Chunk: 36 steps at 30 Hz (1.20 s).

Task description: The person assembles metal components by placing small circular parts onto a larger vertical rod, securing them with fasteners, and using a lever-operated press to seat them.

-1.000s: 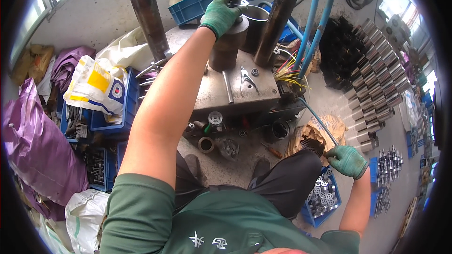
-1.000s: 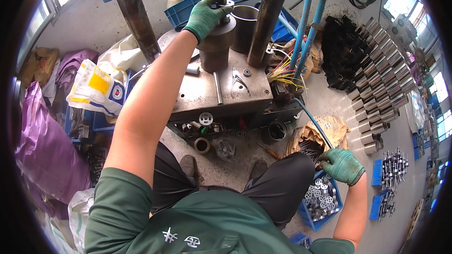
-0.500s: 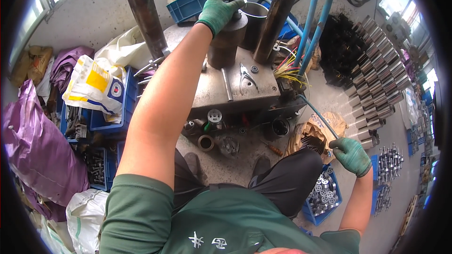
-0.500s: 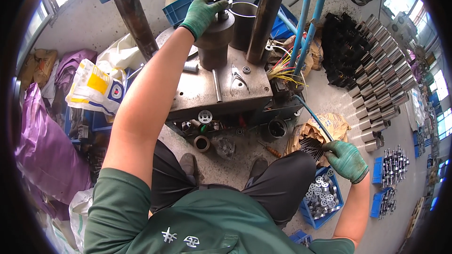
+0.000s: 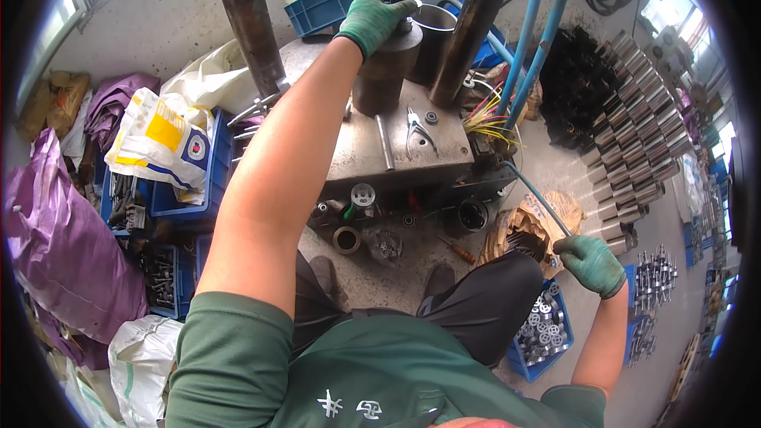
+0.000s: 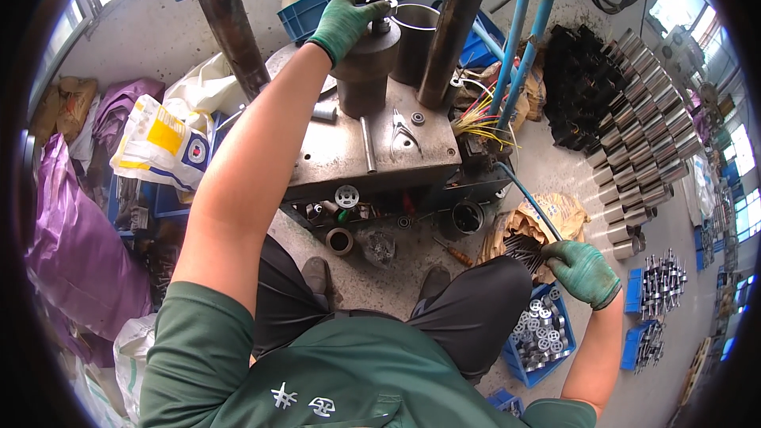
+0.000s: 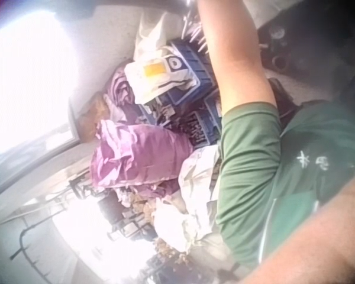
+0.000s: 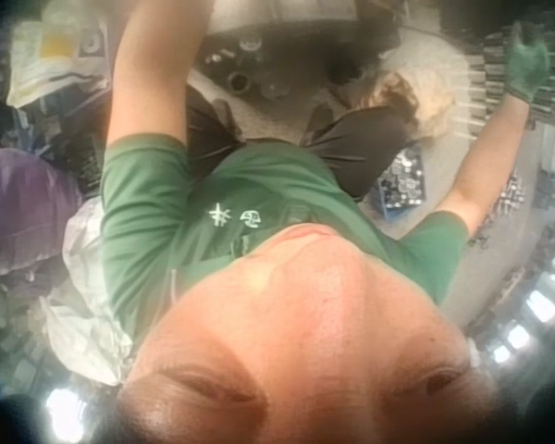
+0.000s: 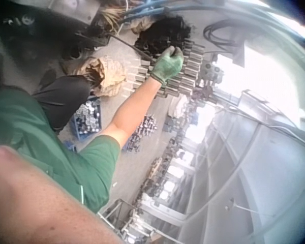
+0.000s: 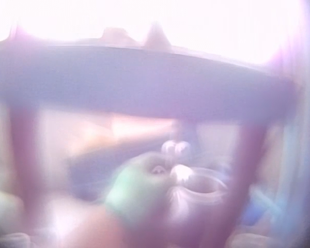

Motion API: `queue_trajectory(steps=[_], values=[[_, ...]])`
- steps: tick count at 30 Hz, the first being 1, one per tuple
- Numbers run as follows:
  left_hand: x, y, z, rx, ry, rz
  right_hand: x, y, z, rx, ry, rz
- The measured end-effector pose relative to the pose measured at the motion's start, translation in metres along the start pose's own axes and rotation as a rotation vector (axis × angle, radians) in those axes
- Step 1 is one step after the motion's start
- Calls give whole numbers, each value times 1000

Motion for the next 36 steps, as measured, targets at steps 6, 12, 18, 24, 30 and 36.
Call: queue_trajectory(steps=[6,12,18,24,30,36], values=[[10,7,1,8,-45,23,18,5,-37,440,-97,64],[4,1,-1,4,-41,-2,-3,-21,-133,1067,182,-108],[4,0,-2,7,-46,17,35,-83,-197,1058,218,88],[2,-1,2,-8,-104,-2,46,-106,-216,1018,321,124],[-16,-20,1,-25,-168,95,38,-108,-209,959,316,154],[42,38,-1,249,-401,425,37,-80,-188,928,310,152]])
Point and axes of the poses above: each hand's wrist, its own y-axis away from the middle knuckle, its own z-axis out of the palm, x = y × z, the point moved 9 cm from there along -y, towards the middle knuckle, and after that the axes turned 4 degrees about y, right-handed, at the moved point
